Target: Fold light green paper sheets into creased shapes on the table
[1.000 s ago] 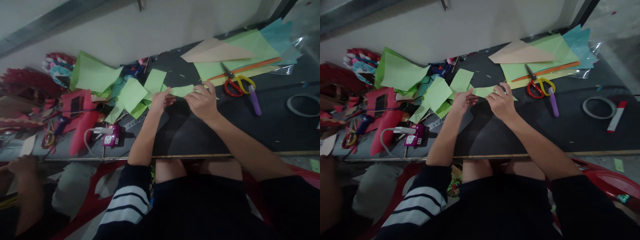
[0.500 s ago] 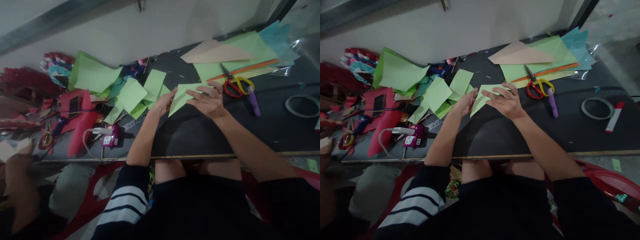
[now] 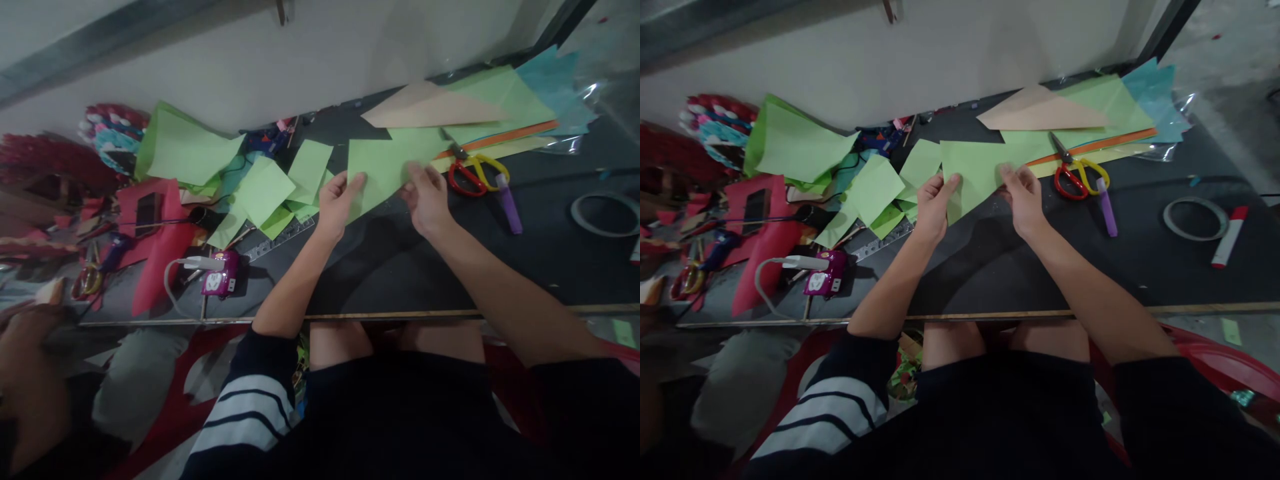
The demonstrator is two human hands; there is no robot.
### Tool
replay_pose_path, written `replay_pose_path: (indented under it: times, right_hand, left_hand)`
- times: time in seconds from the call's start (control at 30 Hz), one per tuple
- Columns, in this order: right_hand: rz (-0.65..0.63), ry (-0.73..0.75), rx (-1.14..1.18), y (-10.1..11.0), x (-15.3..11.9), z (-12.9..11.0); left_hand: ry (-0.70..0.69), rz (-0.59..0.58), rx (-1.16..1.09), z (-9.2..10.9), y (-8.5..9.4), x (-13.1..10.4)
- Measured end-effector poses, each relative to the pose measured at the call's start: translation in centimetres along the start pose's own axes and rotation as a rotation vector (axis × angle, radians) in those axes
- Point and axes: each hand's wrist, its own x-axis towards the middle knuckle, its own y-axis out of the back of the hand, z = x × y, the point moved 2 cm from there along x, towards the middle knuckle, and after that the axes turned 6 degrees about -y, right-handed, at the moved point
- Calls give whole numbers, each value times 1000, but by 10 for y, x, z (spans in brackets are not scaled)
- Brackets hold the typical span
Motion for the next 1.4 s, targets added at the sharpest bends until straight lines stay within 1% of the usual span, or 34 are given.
replay_pose_path:
  times: [0.07,0.1,0.17,0.23,0.3,0.4,0.47,0.5,0.57,0.7,0.8,0.93,1.0,1.23,1.4]
  right_hand:
    - [-70,40,41,-5,-7,-9]
    - [-83,49,48,-6,-9,-13]
    - [-68,33,37,-6,-11,-17]
    - [-26,11,24,-3,-8,-17]
    - [21,30,28,1,-3,-15]
    - [95,92,53,5,3,-13]
    - [130,96,45,8,5,-12]
    - [125,81,34,9,5,-13]
    - [53,22,11,9,4,-14]
    - [-187,-143,9,3,-1,-20]
    - [-297,-220,-34,-2,-8,-27]
    - [-325,-271,-91,-5,-14,-35]
    - [-339,-294,-107,-7,-16,-37]
    - [-510,-337,-123,-13,-22,-44]
    - [-516,-324,-156,-13,-23,-45]
  left_hand:
    - [1,-21,25,1,-3,-3]
    - [-8,-35,50,2,-4,-4]
    - [-25,-71,103,4,-4,-3]
    - [3,-128,157,6,-4,-2]
    - [102,-213,221,7,-4,-2]
    - [288,-358,311,8,-7,-5]
    - [352,-427,333,9,-9,-7]
    - [359,-437,334,9,-10,-8]
    - [338,-400,325,10,-11,-8]
    - [276,-274,283,9,-12,-6]
    - [218,-198,238,7,-11,-5]
    - [136,-54,183,0,-8,-3]
    - [120,-12,155,-4,-8,-3]
    - [127,4,123,-9,-14,-7]
    - [147,8,159,-12,-16,-9]
